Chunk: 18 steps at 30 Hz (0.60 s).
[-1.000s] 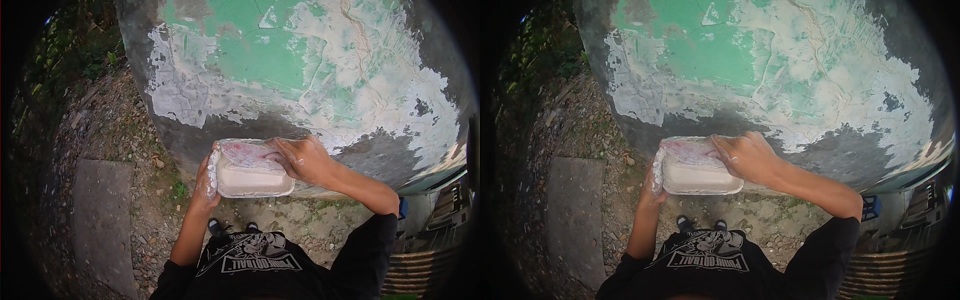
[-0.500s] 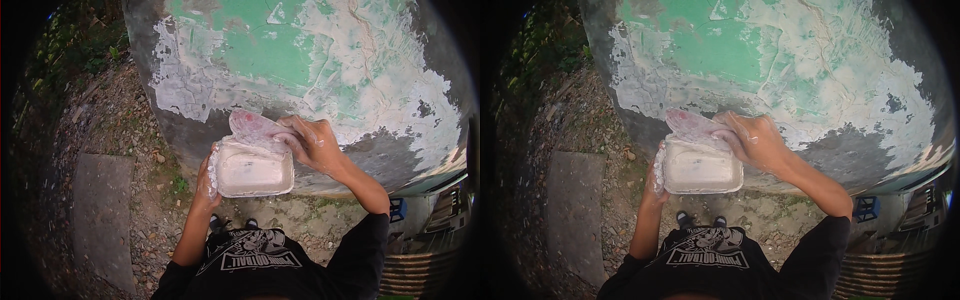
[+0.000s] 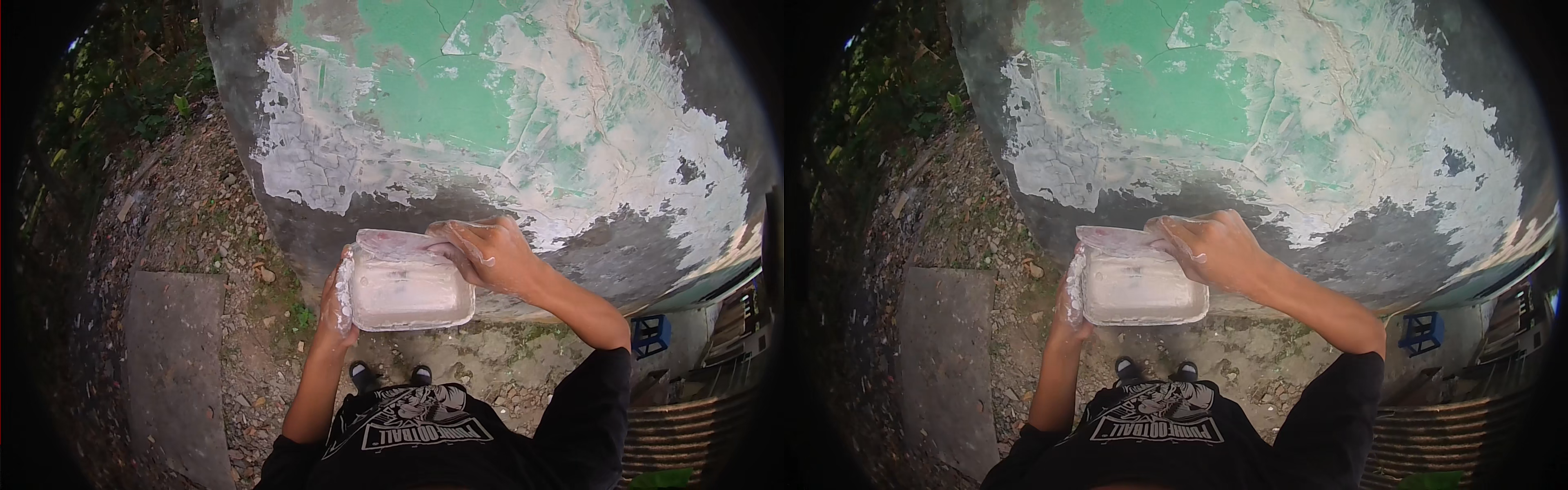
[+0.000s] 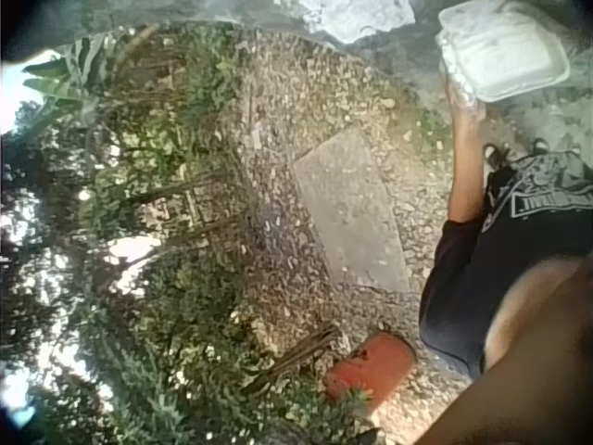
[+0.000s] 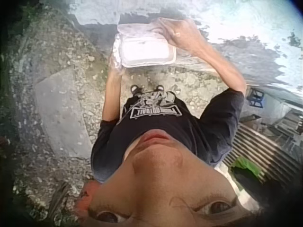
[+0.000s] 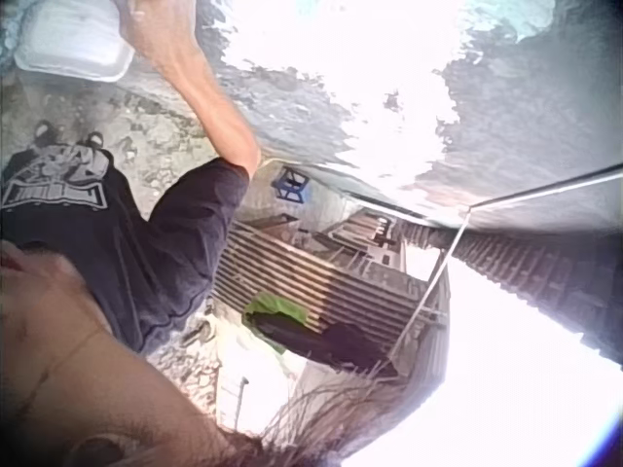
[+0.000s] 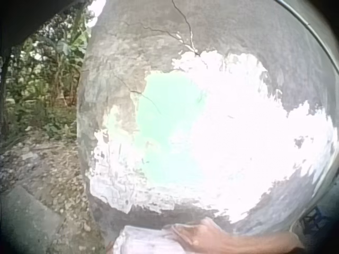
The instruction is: Applying putty or plaster to a weathered exterior wall using a spatula.
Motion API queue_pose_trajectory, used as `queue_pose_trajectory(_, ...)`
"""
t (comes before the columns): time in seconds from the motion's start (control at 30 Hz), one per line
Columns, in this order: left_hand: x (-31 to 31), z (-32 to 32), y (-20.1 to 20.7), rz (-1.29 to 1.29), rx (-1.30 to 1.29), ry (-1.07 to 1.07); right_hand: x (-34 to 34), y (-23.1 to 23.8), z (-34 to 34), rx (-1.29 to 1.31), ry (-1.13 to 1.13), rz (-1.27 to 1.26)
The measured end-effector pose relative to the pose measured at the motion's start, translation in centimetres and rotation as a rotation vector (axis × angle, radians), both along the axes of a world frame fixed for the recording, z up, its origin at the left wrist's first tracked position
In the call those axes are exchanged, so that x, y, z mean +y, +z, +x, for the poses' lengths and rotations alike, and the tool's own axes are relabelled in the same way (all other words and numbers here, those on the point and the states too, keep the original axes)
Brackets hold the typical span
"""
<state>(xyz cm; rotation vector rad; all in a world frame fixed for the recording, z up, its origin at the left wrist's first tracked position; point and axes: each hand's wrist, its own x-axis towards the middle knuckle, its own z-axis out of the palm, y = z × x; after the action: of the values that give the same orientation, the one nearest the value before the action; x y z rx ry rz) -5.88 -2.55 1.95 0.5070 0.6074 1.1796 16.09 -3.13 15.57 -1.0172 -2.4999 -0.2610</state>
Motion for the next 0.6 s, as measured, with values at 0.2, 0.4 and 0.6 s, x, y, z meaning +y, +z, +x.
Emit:
queue_pose_trajectory(0.2,3.2,-2.0,3.0,0.084,0.075,-0.052,0.9,1.1,-1.2,0.185,-0.038,0.045)
queue_pose_trajectory(0.4,3.9,-2.1,4.4,0.109,0.052,-0.077,0.8,1.6,-1.5,0.120,-0.084,0.090)
queue_pose_trajectory(0.6,5.3,-2.0,5.6,0.175,0.023,-0.140,1.9,7.3,-0.6,0.129,-0.017,0.194)
